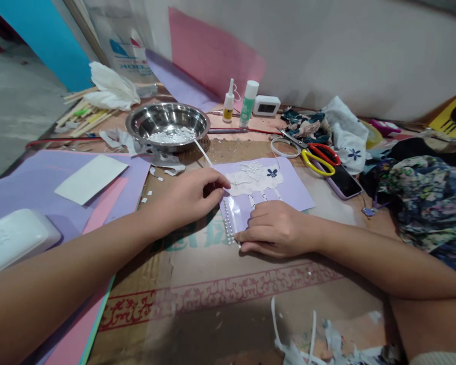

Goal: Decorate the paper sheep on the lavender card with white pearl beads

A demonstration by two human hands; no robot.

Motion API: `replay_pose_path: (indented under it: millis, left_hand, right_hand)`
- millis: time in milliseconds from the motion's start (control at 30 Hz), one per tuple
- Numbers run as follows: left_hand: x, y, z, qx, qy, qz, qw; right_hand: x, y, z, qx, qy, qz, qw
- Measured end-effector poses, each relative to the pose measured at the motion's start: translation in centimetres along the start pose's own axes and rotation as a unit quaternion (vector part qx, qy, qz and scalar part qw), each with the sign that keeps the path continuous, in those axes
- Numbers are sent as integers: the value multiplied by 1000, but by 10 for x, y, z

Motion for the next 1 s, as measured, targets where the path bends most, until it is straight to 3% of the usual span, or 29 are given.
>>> replay_pose_path:
  millis: [200, 367, 600, 800, 1000]
  left_hand:
    - [2, 10, 22, -140, -134, 51, 980]
    - [-3, 14, 33, -201, -216, 44, 954]
    - [-2, 13, 33, -199, -211, 38, 956]
    - [-1, 10, 27, -148, -191, 33, 970]
    - [-2, 15, 30, -134, -244, 18, 960]
  right_hand:
    - [1, 0, 1, 1, 0, 7, 1000]
    - [3, 0, 5, -16, -44, 12, 999]
    - [13, -1, 23, -112, -177, 52, 976]
    - [12, -6, 23, -95, -98, 41, 990]
    - [12, -5, 20, -57, -22, 53, 997]
Point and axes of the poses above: each hand's wrist, its own y-axis away from the middle knuckle, its own x-axis out of the back of the hand, z = x × y, the point moved 8 cm from there along -y, towards the middle knuckle, and after that the axes turned 15 degrees about -y, right-handed, at the moved point
